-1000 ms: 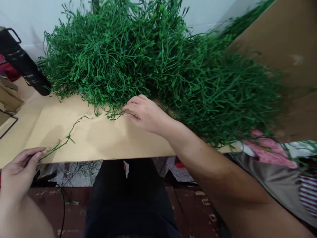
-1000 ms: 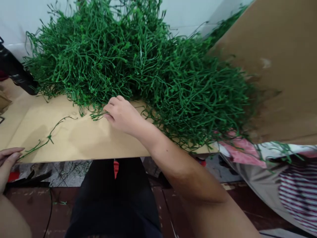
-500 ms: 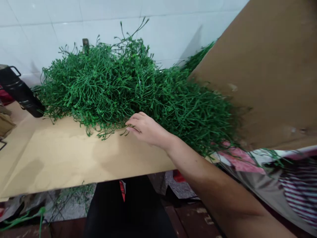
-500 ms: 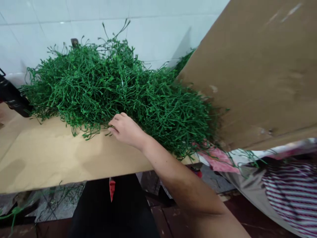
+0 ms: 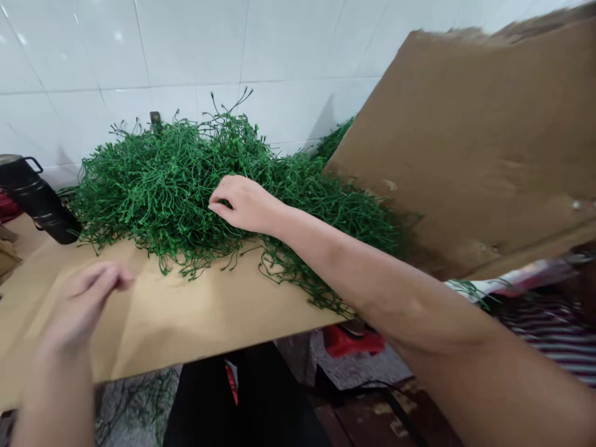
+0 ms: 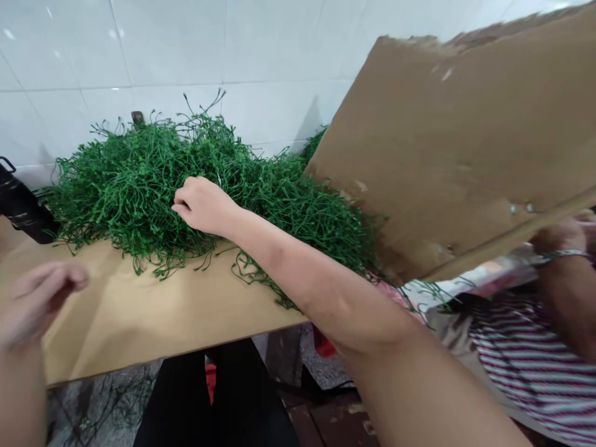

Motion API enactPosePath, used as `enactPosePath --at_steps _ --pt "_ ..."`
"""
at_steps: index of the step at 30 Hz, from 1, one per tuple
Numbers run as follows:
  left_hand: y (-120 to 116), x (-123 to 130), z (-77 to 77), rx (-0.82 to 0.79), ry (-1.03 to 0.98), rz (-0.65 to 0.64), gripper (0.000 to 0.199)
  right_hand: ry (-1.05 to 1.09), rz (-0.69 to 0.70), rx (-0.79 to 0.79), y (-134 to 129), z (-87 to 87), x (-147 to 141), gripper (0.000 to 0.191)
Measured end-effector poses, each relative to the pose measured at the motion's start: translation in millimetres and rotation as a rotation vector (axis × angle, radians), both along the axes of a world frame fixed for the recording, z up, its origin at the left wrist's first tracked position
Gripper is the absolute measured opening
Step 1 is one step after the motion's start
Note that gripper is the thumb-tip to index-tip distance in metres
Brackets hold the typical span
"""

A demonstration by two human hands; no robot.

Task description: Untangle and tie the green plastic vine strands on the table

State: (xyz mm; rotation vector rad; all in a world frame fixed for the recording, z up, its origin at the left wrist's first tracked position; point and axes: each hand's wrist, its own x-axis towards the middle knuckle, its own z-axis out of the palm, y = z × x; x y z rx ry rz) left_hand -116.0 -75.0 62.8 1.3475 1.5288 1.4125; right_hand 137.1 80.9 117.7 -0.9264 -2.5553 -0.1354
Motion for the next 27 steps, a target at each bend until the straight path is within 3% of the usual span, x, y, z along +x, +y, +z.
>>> enactPosePath --at_steps 2,4,7,10,13,16,18,23,27 --pt "44 34 0.9 0.026 -0.154 -0.154 0.033 0.036 -0.030 0.098 8 17.1 -18 0.023" --pt "77 64 -6.6 -0.006 -0.328 -0.215 0.035 0.087 -0.091 0.166 20 34.8 -35 0.023" --pt "99 92 -32.1 -0.106 -0.378 -0.261 0.036 0.126 -0.179 0.182 49 54.8 -56 0.030" --pt "98 100 -55.4 -0.197 -0.214 -0.350 0.031 0.114 -0.180 0.169 81 54.4 -73 0.044" --pt "94 98 -61.7 -0.196 -0.087 -0.414 0.025 0.036 -0.102 0.143 99 33.5 -85 0.048" --pt "97 93 -60.3 -0.160 -0.010 -0.390 0.023 -0.013 -0.084 0.195 94 12.4 -89 0.035" --pt "100 91 -60.7 -0.145 0.053 -0.365 0.024 -0.044 -0.130 0.252 81 7.2 -86 0.026" --pt "99 91 -63.8 -0.166 0.203 -0.351 0.023 -0.111 -0.129 0.321 52 16.9 -50 0.016" --pt "100 90 -66.4 -0.147 0.210 -0.350 0.023 0.166 -0.070 0.293 43 23.4 -3 0.025"
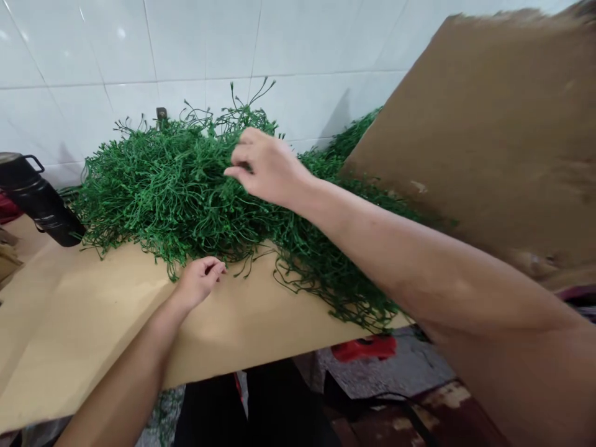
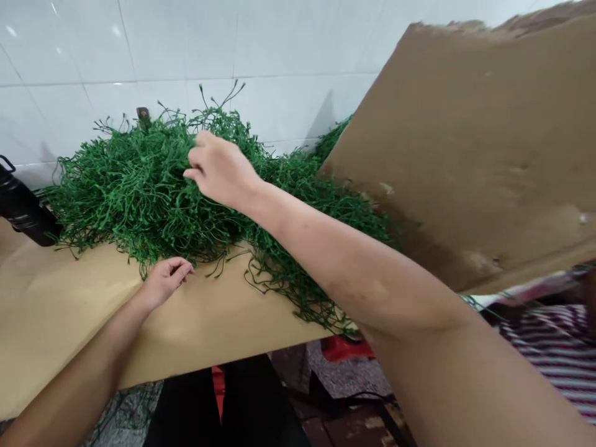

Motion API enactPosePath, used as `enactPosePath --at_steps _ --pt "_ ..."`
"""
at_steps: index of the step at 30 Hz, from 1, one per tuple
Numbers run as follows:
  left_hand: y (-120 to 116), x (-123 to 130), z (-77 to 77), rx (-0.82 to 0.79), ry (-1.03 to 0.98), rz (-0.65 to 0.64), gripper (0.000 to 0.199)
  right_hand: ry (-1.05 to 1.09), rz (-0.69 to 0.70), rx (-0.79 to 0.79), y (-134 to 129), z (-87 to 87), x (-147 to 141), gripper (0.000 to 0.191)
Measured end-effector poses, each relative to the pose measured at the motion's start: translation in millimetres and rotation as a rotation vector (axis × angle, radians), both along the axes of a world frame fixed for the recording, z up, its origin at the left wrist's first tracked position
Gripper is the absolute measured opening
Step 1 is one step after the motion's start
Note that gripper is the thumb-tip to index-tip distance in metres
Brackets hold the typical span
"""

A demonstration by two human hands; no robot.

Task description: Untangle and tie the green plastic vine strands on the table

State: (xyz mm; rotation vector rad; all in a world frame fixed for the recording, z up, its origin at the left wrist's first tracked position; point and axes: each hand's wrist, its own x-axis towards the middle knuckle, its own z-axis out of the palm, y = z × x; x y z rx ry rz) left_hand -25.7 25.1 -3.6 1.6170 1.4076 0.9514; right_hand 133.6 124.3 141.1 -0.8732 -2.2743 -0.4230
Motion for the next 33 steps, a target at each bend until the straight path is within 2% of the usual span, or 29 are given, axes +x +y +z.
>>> enactPosePath --at_steps 4,8,11,14,17,19,22,24,27,30,33 --pt "8 -2 -6.7 -0.018 -0.114 0.040 0.025 0.303 0.084 -0.067 -13 2.0 37 0.031" --pt "11 0 -5.1 -0.072 -0.324 0.071 0.036 0.439 0.142 -0.142 -47 -9.9 44 0.029" --pt "7 2 4.2 -0.099 -0.478 0.078 0.039 0.325 0.266 -0.103 -81 -34.7 32 0.029" --pt "0 2 15.5 -0.160 -0.671 0.059 0.037 0.066 0.499 0.014 -113 -64.1 16 0.025" --pt "-7 3 25.2 -0.278 -0.786 0.000 0.048 -0.132 0.614 0.035 -134 -85.7 5 0.026" --pt "-10 5 28.7 -0.283 -0.802 -0.002 0.048 -0.222 0.625 -0.034 -141 -93.7 3 0.028" --pt "-12 6 28.7 -0.194 -0.771 0.110 0.030 -0.307 0.607 -0.147 -146 -98.9 10 0.026" --pt "-11 4 27.0 -0.157 -0.717 0.171 0.028 -0.295 0.553 -0.261 -146 -101.0 20 0.026" --pt "-10 1 25.2 -0.103 -0.648 0.175 0.033 -0.158 0.492 -0.494 -142 -105.8 38 0.022" --pt "-11 2 24.7 -0.027 -0.600 0.118 0.033 0.107 0.449 -0.671 -136 -112.7 49 0.020" --pt "-13 7 24.0 -0.007 -0.562 0.074 0.029 0.395 0.371 -0.771 -130 -118.1 48 0.035"
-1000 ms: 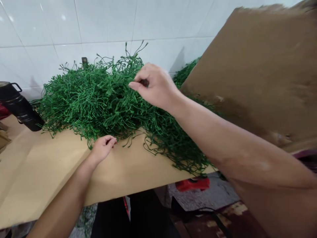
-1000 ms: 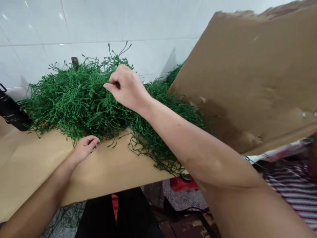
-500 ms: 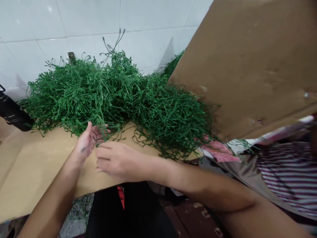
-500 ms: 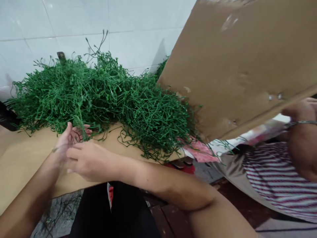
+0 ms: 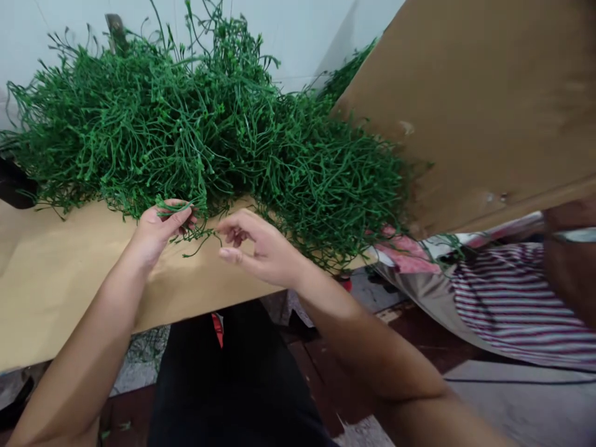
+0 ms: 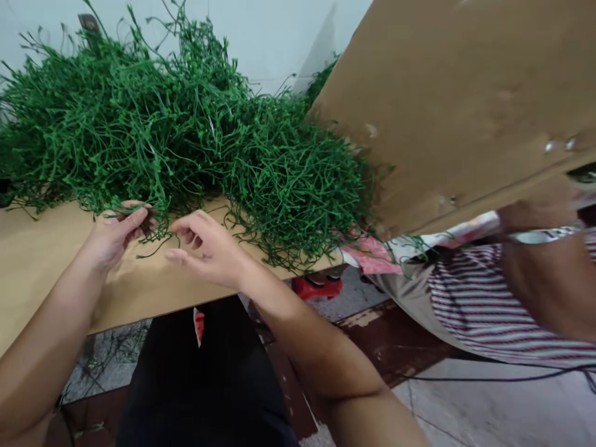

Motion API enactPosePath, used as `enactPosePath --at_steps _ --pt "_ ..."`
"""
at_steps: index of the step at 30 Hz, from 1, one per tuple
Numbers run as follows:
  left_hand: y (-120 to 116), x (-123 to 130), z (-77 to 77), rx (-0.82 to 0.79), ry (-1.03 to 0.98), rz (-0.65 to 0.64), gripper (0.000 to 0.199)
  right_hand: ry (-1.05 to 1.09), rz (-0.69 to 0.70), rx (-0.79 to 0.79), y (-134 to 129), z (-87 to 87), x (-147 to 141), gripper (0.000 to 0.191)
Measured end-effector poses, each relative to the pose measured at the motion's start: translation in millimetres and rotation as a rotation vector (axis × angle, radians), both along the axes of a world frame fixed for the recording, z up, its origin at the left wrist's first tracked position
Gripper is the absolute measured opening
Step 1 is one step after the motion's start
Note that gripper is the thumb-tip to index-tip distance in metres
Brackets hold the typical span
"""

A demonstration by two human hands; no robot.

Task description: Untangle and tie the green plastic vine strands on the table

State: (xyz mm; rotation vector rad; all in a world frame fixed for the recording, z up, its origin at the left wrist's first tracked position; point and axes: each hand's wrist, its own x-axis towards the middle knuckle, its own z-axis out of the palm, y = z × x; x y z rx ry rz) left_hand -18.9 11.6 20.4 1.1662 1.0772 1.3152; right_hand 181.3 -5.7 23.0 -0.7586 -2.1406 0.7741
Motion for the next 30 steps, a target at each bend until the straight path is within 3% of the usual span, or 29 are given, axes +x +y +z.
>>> enactPosePath --at_steps 3,9,12,15,17,23,30 --pt "-2 2 -0.9 0.009 -0.006 0.006 0.025 0.140 -0.052 -0.148 5 -3.1 -7 0.049" --pt "-2 -1 -0.8 -0.014 -0.034 0.024 0.025 0.230 -0.212 -0.314 13 -18.6 -17 0.058" --pt "-4 1 -1.5 -0.014 -0.018 -0.030 0.029 0.269 -0.106 -0.427 16 -26.4 -25 0.065" --pt "-5 2 -2.5 -0.006 -0.016 -0.090 0.031 0.312 0.072 -0.520 19 -29.9 -33 0.057" --pt "-5 2 -2.3 -0.020 -0.003 -0.090 0.030 0.323 0.077 -0.545 22 -31.8 -34 0.051" --pt "1 -3 0.7 -0.081 0.168 0.004 0.023 0.416 -0.150 -0.411 27 -40.1 -16 0.036" --pt "3 -1 3.5 0.105 0.278 0.117 0.029 0.253 -0.263 -0.167 25 -44.0 -5 0.023"
